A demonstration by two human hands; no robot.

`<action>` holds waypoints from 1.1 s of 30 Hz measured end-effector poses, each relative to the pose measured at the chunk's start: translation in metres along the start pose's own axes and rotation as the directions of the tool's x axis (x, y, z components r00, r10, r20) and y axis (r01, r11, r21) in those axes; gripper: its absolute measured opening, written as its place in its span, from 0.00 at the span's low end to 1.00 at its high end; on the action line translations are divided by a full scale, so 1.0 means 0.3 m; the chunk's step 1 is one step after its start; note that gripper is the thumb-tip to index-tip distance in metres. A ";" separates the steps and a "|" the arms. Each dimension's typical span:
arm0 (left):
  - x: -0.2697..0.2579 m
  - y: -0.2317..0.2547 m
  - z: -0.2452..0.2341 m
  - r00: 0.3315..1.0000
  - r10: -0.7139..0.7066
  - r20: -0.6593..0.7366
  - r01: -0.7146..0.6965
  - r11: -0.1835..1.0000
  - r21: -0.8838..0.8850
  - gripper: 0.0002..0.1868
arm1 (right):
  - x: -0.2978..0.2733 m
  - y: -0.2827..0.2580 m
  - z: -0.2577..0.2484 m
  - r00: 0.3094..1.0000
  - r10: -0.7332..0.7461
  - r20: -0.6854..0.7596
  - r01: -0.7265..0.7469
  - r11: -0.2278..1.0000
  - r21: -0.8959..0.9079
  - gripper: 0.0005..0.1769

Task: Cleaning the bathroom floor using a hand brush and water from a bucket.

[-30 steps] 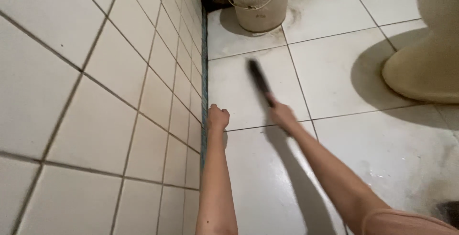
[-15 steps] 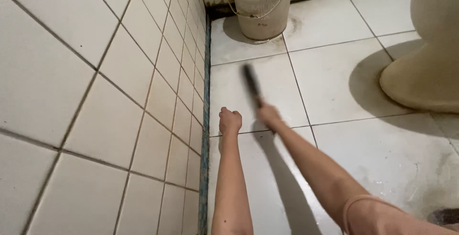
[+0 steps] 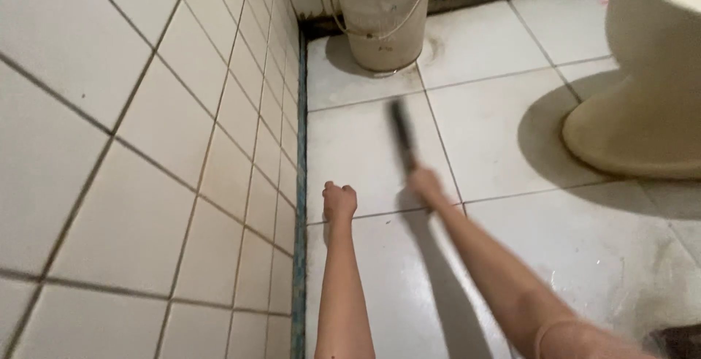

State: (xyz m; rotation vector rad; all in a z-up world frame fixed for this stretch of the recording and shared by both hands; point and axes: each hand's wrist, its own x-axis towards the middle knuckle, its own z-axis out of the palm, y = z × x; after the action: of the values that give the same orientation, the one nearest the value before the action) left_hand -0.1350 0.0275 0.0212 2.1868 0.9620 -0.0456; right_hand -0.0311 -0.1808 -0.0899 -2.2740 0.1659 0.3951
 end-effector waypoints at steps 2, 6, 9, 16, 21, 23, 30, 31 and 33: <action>0.023 -0.006 0.039 0.995 0.038 -0.097 -0.044 0.997 -0.061 0.29 | 0.232 0.092 0.364 0.887 -0.446 0.124 0.454 0.785 -0.423 0.21; 0.040 0.041 0.091 0.988 0.096 -0.122 -0.108 0.989 -0.098 0.28 | -0.266 -0.225 0.155 0.879 -0.362 0.311 0.437 0.872 -0.221 0.23; 0.061 0.065 0.171 0.973 0.195 -0.126 -0.209 0.973 -0.102 0.30 | -0.146 -0.112 -0.078 0.845 -0.476 0.242 0.534 0.766 -0.357 0.42; 0.039 0.132 0.168 0.987 0.148 -0.058 -0.152 0.985 -0.077 0.30 | 0.033 -0.133 -0.177 0.999 -0.052 -0.014 0.050 0.990 -0.130 0.26; 0.020 0.191 0.136 0.993 0.071 -0.092 -0.080 0.991 -0.104 0.29 | -0.040 -0.245 0.112 0.886 -0.414 0.210 0.462 0.830 -0.313 0.28; 0.003 0.204 0.139 0.981 0.177 -0.084 -0.186 0.974 -0.127 0.30 | -0.130 -0.297 -0.011 0.924 -0.289 0.249 0.370 0.841 -0.395 0.31; 0.108 0.144 0.206 0.972 0.217 -0.085 -0.228 0.961 -0.154 0.30 | 0.178 -0.013 -0.253 0.993 0.043 -0.108 -0.073 0.956 -0.286 0.40; 0.129 0.146 0.217 0.969 0.222 -0.108 -0.237 0.959 -0.153 0.30 | 0.232 0.002 -0.206 0.995 -0.010 -0.103 -0.013 0.975 -0.220 0.32; 0.148 0.163 0.227 0.966 0.223 -0.131 -0.242 0.958 -0.153 0.30 | 0.301 0.028 -0.032 0.993 -0.065 -0.100 0.049 0.986 -0.157 0.30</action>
State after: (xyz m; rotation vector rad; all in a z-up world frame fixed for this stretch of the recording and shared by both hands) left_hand -0.0546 -0.0102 -0.0122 2.1472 0.7334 0.2639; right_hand 0.0542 -0.1929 -0.1200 -2.4474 0.1271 0.2670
